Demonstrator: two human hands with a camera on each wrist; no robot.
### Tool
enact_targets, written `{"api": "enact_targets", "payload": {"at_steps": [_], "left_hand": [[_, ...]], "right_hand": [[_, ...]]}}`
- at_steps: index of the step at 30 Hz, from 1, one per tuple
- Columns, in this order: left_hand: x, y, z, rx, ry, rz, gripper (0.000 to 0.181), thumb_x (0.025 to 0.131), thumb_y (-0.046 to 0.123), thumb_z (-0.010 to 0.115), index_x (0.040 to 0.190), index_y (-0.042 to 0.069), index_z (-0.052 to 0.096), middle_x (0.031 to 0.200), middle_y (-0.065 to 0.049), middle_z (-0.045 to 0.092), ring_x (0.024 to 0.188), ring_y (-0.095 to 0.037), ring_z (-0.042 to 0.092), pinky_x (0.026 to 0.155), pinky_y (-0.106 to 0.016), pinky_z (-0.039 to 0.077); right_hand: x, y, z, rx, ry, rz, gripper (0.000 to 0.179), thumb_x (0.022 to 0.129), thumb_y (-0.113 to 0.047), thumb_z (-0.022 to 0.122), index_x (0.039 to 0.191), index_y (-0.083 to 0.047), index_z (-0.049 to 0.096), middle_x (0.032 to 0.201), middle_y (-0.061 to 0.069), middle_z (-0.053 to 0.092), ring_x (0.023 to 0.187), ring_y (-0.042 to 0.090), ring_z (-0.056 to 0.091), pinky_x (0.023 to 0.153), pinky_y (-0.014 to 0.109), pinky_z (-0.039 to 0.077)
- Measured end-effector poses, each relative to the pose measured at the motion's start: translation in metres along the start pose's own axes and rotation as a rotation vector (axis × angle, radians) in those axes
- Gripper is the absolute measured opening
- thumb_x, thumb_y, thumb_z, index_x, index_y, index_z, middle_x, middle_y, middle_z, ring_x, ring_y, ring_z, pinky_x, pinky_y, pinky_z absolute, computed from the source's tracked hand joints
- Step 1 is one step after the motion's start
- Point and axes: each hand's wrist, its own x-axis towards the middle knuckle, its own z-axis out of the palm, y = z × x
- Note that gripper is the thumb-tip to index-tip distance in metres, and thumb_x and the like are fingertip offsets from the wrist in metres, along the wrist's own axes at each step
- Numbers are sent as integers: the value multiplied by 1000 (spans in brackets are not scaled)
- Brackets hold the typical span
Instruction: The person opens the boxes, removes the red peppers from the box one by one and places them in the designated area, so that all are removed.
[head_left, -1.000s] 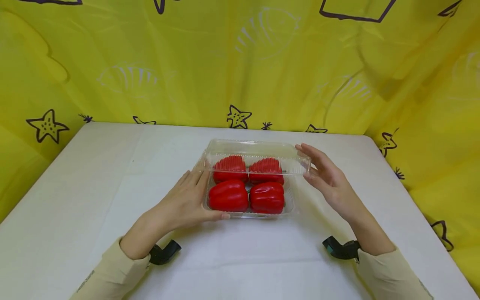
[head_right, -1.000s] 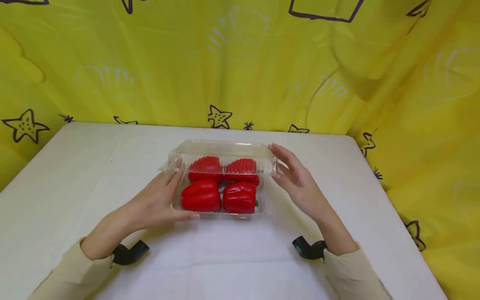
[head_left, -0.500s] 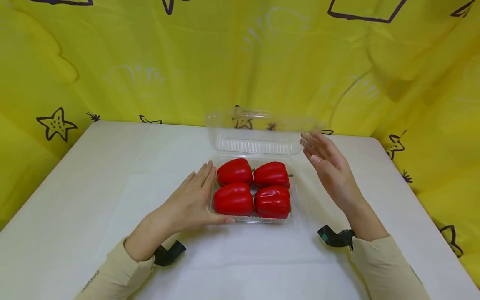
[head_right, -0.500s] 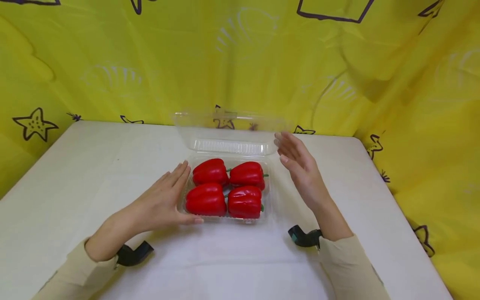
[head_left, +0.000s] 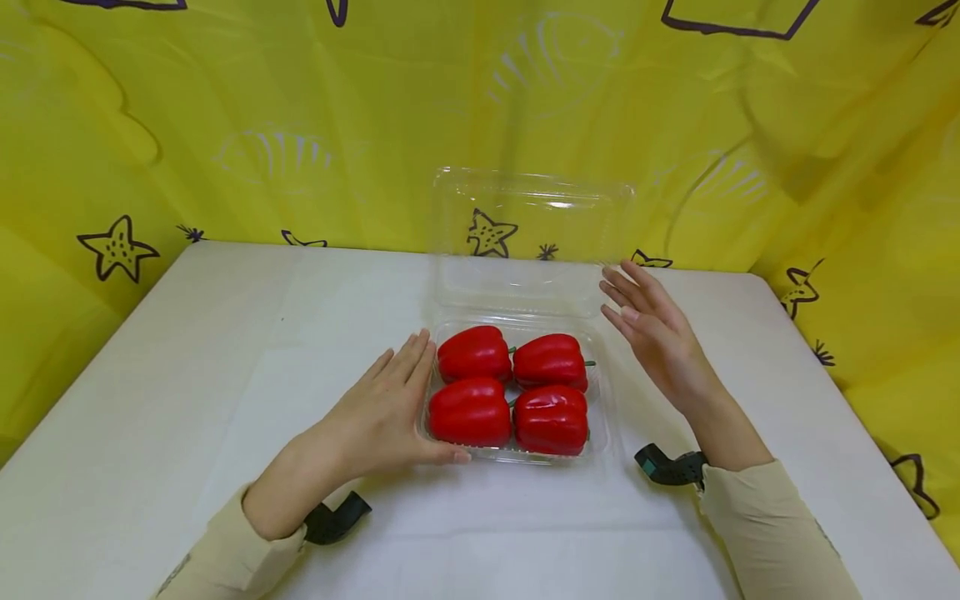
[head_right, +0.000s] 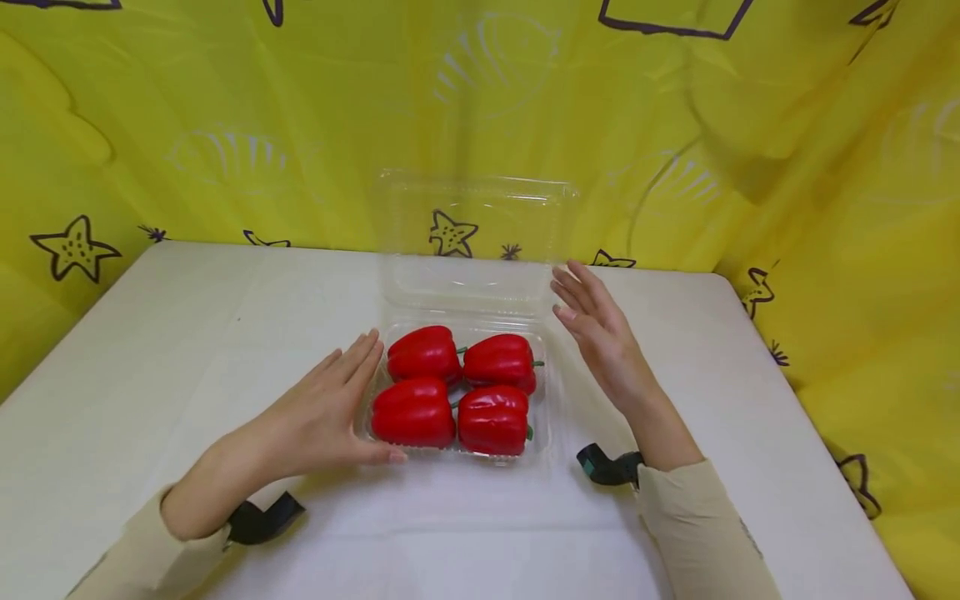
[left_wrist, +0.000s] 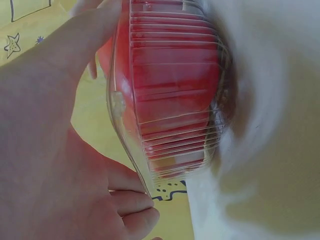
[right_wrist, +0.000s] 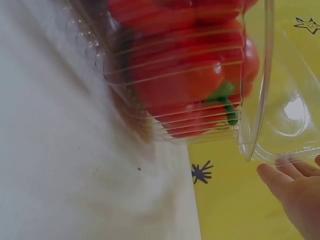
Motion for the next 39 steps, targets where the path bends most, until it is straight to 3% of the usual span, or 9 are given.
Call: {"api": "enact_targets", "payload": {"at_steps": [6,13,18,22,24,27,31,39], "left_hand": [[-5,2,1,13,11,15,125,69,77,68,156,-1,23,166,-16,18,154,-33,17,122,-55,24],[-10,4,3,26,33,27,125,69,77,69,156,-1,23,165,-17,19,154,-33,18,122,-54,24],[-12,5,3,20,28,18,125,68,77,69,156,1,22,166,-15,18,154,-32,18,122,-54,24],[-14,7,4,26,23,22,125,68,78,69,156,0,23,165,-16,19,154,-32,18,122,-54,24],[-15,7,4,32,19,22,125,68,78,68,156,0,23,165,-16,19,154,-32,18,122,-54,23],[-15,8,4,35,17,18,125,69,78,68,156,1,23,166,-16,18,154,-32,17,123,-54,23],[-16,9,5,33,15,12,125,69,77,69,156,1,23,166,-15,18,154,-31,17,123,-53,22],[-13,11,5,55,30,-14,125,69,78,68,156,0,23,165,-16,22,154,-32,18,123,-55,21]], "right_hand": [[0,-1,0,-44,-10,69,60,104,-10,37,159,-9,14,165,15,15,152,35,16,115,21,37],[3,-2,-2,-151,-24,200,65,105,-20,42,159,-3,10,166,17,10,152,39,13,112,19,39],[6,-4,-5,-260,-45,294,69,105,-26,43,158,-1,8,166,17,10,152,38,15,104,9,41],[8,-5,-9,-357,-85,338,70,105,-31,43,158,-2,10,166,16,14,151,37,19,103,8,40],[9,-5,-11,-401,-104,360,71,105,-34,44,159,-3,10,165,16,16,151,35,21,108,14,39],[11,-6,-13,-469,-122,396,72,104,-38,44,159,-3,12,165,16,18,150,36,27,117,34,35],[14,-6,-14,-580,-141,465,75,103,-44,44,158,-4,15,164,17,21,147,39,31,118,58,28],[16,-4,-16,-617,-151,484,78,101,-48,46,159,-9,14,164,16,21,149,40,26,117,64,25]]}}
